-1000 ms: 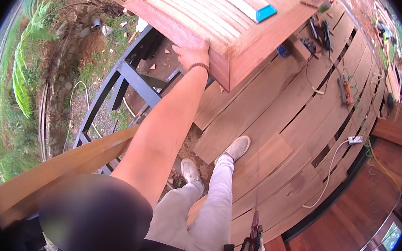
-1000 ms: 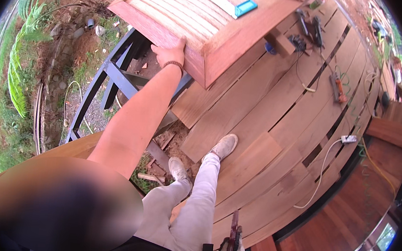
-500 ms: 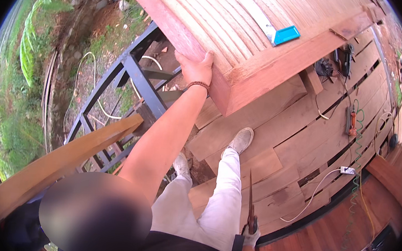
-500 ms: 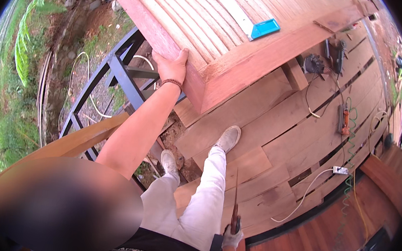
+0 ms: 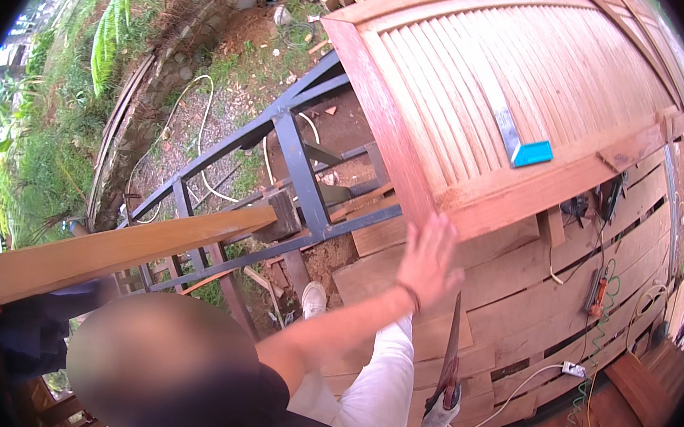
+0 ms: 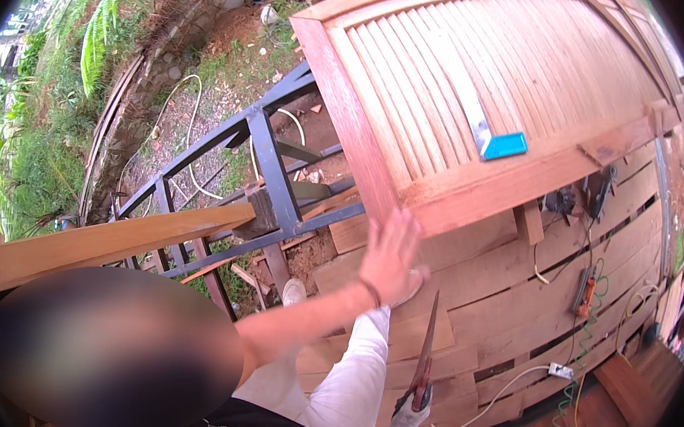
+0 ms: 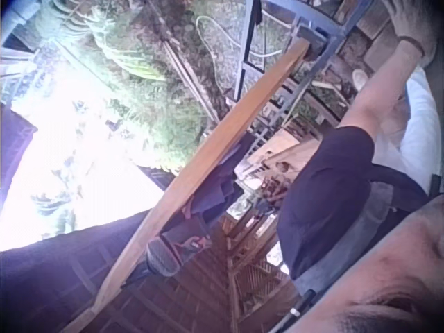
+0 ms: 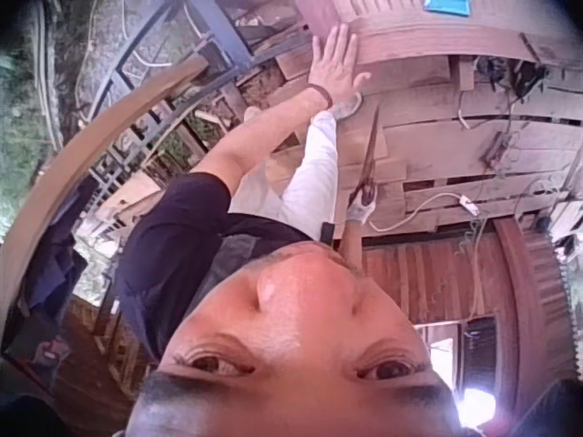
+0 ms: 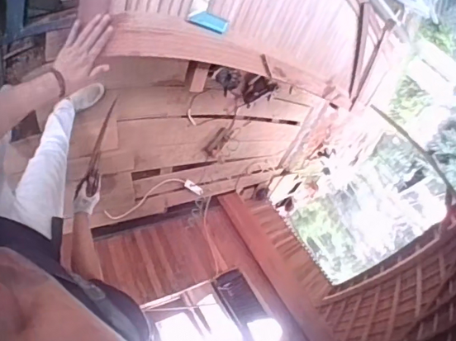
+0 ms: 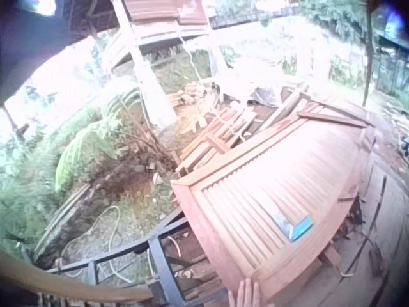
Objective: The person uses a hand saw to cut a wooden plank on a workbench. They then use a power sander to smooth the cut edge. The person repositions the plank and continues cutting and sanding.
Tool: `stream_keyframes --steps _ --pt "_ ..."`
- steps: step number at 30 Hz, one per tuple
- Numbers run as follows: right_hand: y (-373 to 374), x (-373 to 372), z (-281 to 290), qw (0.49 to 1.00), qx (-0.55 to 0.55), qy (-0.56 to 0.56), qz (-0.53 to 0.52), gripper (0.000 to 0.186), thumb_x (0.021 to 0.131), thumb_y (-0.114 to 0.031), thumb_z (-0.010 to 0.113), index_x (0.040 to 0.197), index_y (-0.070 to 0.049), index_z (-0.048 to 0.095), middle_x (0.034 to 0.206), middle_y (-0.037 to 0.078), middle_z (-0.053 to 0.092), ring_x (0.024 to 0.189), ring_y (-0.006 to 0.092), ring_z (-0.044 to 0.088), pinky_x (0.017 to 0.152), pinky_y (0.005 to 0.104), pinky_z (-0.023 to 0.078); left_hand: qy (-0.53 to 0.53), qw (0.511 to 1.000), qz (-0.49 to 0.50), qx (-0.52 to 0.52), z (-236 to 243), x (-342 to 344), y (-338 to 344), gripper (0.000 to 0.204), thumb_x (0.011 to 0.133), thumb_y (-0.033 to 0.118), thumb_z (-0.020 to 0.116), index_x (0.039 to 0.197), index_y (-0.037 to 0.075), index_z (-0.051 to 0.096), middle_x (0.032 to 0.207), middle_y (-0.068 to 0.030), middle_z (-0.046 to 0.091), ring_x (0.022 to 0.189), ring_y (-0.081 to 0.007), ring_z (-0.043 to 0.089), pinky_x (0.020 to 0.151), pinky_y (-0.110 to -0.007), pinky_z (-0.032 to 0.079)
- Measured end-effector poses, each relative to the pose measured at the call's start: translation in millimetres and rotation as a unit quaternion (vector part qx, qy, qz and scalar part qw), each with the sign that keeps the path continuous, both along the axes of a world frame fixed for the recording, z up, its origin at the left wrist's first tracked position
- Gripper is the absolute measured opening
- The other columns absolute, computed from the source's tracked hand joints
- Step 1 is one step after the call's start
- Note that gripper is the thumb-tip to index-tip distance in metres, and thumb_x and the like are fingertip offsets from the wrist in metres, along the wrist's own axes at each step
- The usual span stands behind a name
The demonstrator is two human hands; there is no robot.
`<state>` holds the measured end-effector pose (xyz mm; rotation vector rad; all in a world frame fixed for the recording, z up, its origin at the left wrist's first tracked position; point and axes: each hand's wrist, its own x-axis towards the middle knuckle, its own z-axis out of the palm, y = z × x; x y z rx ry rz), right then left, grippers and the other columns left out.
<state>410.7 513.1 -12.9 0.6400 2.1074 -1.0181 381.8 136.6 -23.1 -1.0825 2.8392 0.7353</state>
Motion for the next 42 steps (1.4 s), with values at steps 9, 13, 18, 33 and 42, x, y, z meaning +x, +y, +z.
stream_keyframes --steps 9,13,18,33,42 --pt "46 29 -11 0.997 0.051 -0.009 -0.052 0.036 0.100 -0.031 0.062 0.129 -0.010 0.062 0.080 0.003 0.061 0.052 0.0155 0.055 0.047 0.0294 0.045 0.309 0.909 0.279 0.033 9 19 -88 0.084 0.084 0.023 0.073 0.152 -0.008 0.034 0.144 -0.0310 0.049 0.137 -0.0436 0.047 0.117 -0.047 0.037" --pt "51 11 -13 0.989 -0.072 0.016 -0.125 0.035 0.096 -0.027 0.067 0.126 -0.010 0.063 0.092 0.006 0.065 0.062 0.0213 0.058 0.050 0.0346 0.046 0.160 0.774 0.595 0.147 2 -26 -272 0.112 0.077 0.053 0.080 0.154 -0.010 0.027 0.146 -0.0356 0.047 0.140 -0.0426 0.047 0.116 -0.046 0.038" --pt "8 -67 14 0.984 -0.023 0.166 -0.061 0.044 0.096 -0.034 0.069 0.130 -0.007 0.062 0.098 0.006 0.065 0.070 0.0205 0.058 0.054 0.0355 0.047 0.035 0.787 0.608 0.098 -14 -56 -281 0.094 0.076 0.062 0.080 0.133 -0.005 0.046 0.131 -0.0327 0.061 0.120 -0.0456 0.063 0.103 -0.049 0.050" --pt "-217 -332 228 0.797 0.107 0.506 0.313 0.018 0.092 -0.028 0.067 0.092 -0.011 0.067 0.131 0.019 0.065 0.103 0.0350 0.068 0.079 0.0447 0.058 0.018 0.796 0.605 0.033 -11 -63 -273 0.085 0.084 0.057 0.074 0.133 -0.004 0.042 0.128 -0.0313 0.061 0.115 -0.0482 0.063 0.098 -0.053 0.051" --pt "-421 -346 135 0.765 -0.297 0.219 0.528 0.063 0.097 -0.028 0.070 0.148 0.003 0.050 0.081 0.002 0.065 0.062 0.0079 0.057 0.054 0.0234 0.046 0.024 0.758 0.641 0.122 7 -60 -319 0.090 0.079 0.062 0.077 0.132 -0.004 0.046 0.133 -0.0300 0.059 0.121 -0.0443 0.061 0.102 -0.050 0.050"
